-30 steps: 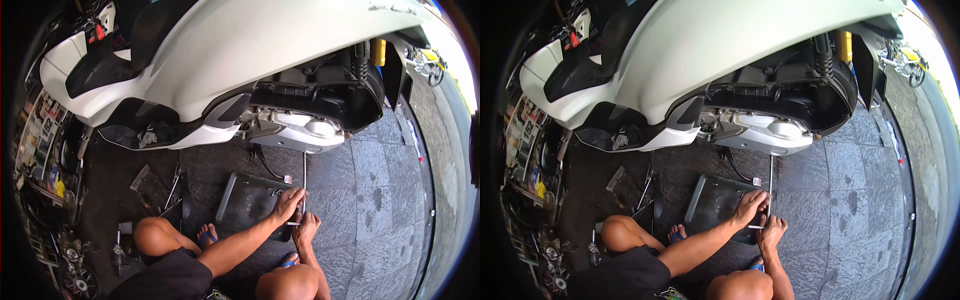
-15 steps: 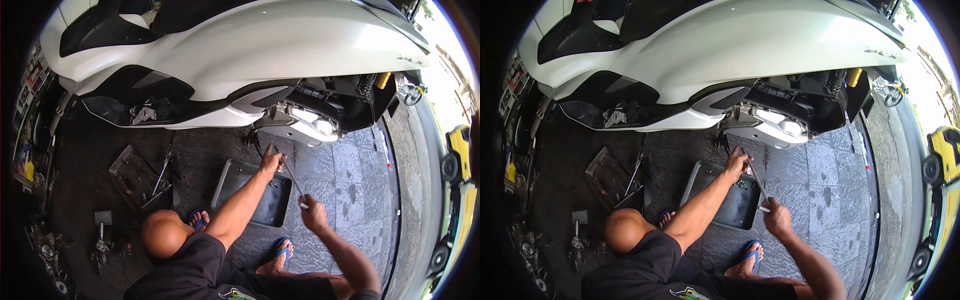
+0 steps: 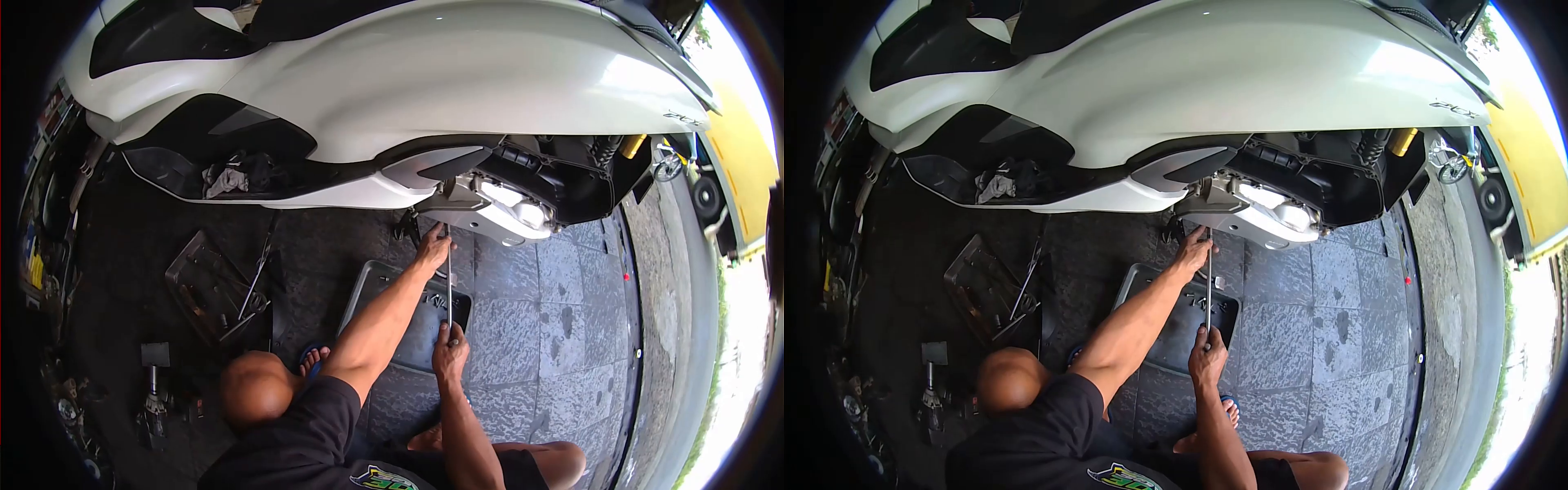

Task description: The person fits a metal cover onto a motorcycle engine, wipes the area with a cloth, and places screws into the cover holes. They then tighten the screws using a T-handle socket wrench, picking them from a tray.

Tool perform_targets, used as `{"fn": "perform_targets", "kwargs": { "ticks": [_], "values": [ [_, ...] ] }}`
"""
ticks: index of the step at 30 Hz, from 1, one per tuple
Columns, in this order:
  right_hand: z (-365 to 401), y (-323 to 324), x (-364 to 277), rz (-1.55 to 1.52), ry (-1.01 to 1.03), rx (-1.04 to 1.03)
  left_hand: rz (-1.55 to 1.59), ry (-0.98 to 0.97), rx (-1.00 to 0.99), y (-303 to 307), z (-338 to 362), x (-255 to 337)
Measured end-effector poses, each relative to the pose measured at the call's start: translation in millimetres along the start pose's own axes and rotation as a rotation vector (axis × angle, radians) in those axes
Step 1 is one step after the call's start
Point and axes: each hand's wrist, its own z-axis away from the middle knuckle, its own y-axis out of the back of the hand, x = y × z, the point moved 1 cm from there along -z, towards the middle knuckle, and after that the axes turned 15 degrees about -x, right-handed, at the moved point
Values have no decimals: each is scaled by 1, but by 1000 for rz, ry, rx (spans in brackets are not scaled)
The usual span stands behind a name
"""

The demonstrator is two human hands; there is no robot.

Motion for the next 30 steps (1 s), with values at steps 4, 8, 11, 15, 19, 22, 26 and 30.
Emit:
{"fn": "perform_targets", "kwargs": {
  "ticks": [4, 8, 11, 15, 19, 22, 26, 30],
  "values": [
    [-4, -1, 10, -395, -124, -110, -12, -6, 31, -1, 1, 2],
    [-8, -1, 14, -808, -143, -111, -43, 2, 56, -4, 5, 7],
    [-6, -8, 10, -2, -15, 129, -54, 46, -31, -9, 25, 12],
    [-11, -22, 10, -1690, -345, -122, 56, 503, -513, -37, 114, 17],
    [-12, -30, 22, -1885, -355, -313, -165, 640, -597, -36, 145, 11],
    [18, -29, 9, -1195, -339, -316, -10, 544, -575, -39, 152, 14],
    [43, -14, 6, -562, 146, -96, -172, 485, -697, -29, 133, 9],
    [45, -14, 24, -557, 102, 127, -209, 491, -590, -31, 137, 12]
  ]
}}
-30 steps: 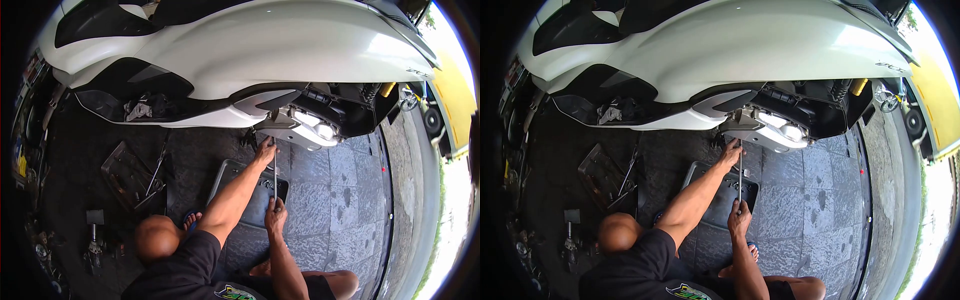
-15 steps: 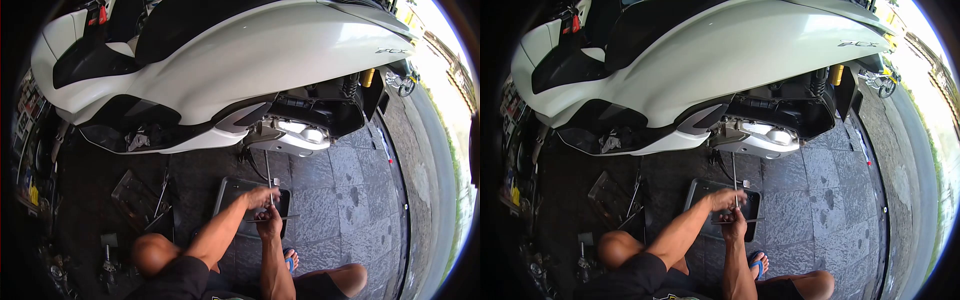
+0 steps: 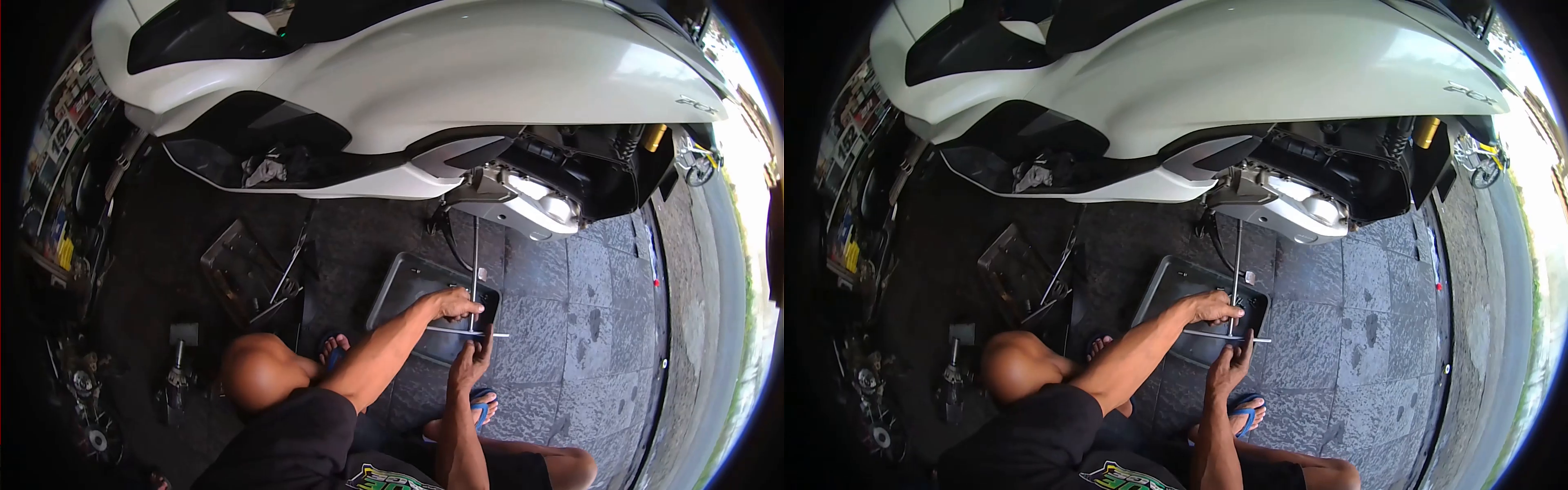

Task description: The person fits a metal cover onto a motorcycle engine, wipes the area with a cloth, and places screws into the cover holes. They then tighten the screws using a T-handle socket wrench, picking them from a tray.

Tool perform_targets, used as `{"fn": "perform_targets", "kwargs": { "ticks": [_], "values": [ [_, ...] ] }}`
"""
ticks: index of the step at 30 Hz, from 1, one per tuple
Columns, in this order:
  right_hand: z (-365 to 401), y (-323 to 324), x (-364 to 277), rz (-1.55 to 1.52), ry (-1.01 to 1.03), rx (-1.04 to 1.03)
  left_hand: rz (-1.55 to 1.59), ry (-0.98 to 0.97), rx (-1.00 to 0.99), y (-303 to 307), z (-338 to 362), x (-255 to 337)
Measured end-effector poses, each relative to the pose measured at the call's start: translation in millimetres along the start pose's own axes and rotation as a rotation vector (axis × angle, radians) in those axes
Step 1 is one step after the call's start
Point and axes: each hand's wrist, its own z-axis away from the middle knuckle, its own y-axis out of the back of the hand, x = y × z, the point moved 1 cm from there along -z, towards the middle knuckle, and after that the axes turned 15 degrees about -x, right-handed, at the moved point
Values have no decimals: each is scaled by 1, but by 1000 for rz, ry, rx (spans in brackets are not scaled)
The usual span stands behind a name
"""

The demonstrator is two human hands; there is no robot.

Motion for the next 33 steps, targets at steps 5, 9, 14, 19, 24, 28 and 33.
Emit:
{"fn": "perform_targets", "kwargs": {
  "ticks": [5, 9, 14, 19, 24, 28, 33],
  "values": [
    [12, -20, 7, -112, -524, -281, -19, -42, 38, 4, 0, -17],
    [15, -28, -13, 133, -80, -338, -145, -125, 91, 9, -8, -16],
    [-8, 4, -13, 27, -16, -27, -101, -134, 89, 12, -6, -14],
    [-5, -15, 18, 169, -342, -246, 87, -200, 2, -1, -3, -8],
    [-9, -16, -35, 25, -36, -144, 45, 13, -181, 10, -9, -19],
    [-19, -1, -1, -46, -76, 52, 130, -76, -193, 7, -7, -17],
    [12, -29, -14, 200, -114, -420, -40, -165, -78, 11, -18, -24]
  ]
}}
